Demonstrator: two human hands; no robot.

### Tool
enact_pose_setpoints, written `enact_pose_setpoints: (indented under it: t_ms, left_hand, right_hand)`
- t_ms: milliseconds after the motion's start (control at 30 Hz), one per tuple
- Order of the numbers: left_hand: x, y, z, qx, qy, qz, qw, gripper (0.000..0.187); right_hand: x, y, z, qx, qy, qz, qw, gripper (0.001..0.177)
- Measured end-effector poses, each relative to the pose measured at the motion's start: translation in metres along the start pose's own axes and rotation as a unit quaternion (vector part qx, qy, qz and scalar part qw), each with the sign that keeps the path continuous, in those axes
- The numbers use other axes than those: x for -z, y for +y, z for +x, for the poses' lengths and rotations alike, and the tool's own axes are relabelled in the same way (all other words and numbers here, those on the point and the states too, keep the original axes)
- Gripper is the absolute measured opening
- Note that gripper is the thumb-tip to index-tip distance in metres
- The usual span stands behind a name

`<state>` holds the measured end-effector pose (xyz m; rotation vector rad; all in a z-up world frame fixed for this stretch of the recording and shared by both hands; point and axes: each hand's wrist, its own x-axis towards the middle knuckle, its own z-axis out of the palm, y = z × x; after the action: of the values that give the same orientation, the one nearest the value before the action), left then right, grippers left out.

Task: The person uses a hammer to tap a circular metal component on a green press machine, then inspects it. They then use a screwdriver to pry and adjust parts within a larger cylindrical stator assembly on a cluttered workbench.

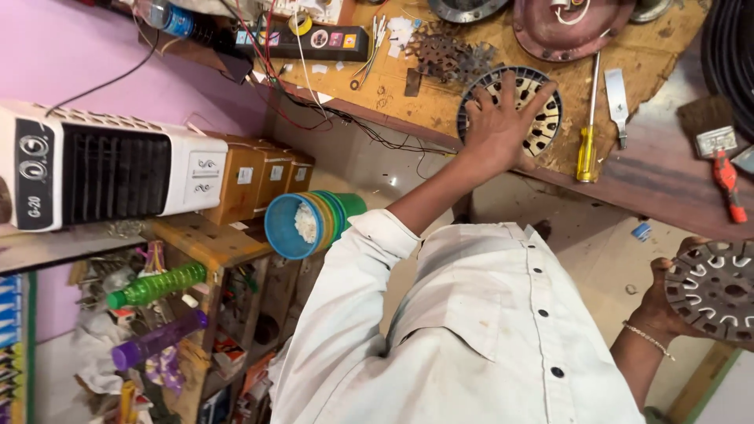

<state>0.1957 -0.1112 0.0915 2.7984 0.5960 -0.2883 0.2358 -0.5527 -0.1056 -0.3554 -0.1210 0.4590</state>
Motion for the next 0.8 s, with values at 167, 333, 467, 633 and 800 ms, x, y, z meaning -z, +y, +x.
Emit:
enact_pose_setpoints:
  t_ms: [167, 333, 467, 633, 800]
  left_hand:
    - [-0.006, -0.001, 0.001, -0.013, -0.015, 0.013, 1.0, 0.134]
    - [0.0, -0.002, 0.001, -0.017, -0.025, 0.023, 0.999, 0.126]
    - [0.002, -0.016, -0.025, -0.002, 0.094, -0.113, 0.989, 0.106]
    - [-0.045, -0.112, -0.069, 0.1, 0.433, -0.307, 0.842, 0.035]
    - [-0.122, -0.213, -0.063, 0.234, 0.27, -0.346, 0.868, 0.02]
  right_hand:
    - [-0.014, 0.005, 0.0, -0.01, 0.005, 0.024, 1.0, 0.097]
    - [-0.029, 0.016, 0.007, -0.033, 0.02, 0.166, 0.985, 0.101]
    - [-0.038, 0.02, 0.005, -0.043, 0.051, 0.209, 0.976, 0.101]
    - [-0.041, 0.013, -0.005, -0.032, -0.019, 0.066, 0.997, 0.098]
    - [-0.049, 0.023, -0.014, -0.049, -0.028, -0.015, 0.998, 0.099]
